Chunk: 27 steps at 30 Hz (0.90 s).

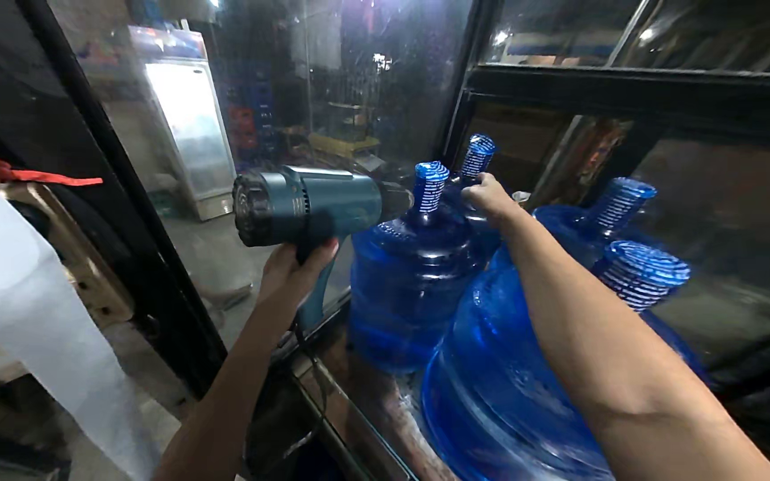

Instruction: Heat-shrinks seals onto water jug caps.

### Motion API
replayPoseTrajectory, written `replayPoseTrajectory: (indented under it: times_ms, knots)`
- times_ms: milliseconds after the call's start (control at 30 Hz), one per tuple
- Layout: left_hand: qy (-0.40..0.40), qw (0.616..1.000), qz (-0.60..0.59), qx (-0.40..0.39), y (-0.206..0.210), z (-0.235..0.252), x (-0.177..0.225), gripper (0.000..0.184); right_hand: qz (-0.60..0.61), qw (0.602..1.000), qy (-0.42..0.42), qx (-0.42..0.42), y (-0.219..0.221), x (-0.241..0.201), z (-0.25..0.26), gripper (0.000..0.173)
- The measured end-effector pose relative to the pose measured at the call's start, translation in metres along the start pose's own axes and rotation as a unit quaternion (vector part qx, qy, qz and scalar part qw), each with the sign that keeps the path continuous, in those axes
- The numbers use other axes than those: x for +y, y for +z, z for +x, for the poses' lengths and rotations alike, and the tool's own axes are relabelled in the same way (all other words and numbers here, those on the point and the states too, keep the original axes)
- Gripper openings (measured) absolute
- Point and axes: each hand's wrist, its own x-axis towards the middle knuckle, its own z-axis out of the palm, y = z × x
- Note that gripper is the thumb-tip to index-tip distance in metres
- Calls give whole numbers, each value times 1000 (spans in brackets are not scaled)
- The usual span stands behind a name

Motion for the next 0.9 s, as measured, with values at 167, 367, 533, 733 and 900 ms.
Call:
replayPoseTrajectory:
  times_ms: [167,367,533,733,900]
  knots:
    - [-15,999,-48,3,8,1,-7,32,-17,997,18,79,0,2,6,56]
    - [15,994,-105,29,5,-3,7,28,-26,997,17,77,4,2,8,52]
    - [7,993,-115,21,9,0,15,32,-38,997,22,63,4,0,6,51]
    - [55,993,-102,20,17,11,15,35,-39,998,23,48,4,-1,6,49]
    - [85,992,-46,84,19,12,19,39,-55,994,-65,62,9,-25,-7,51]
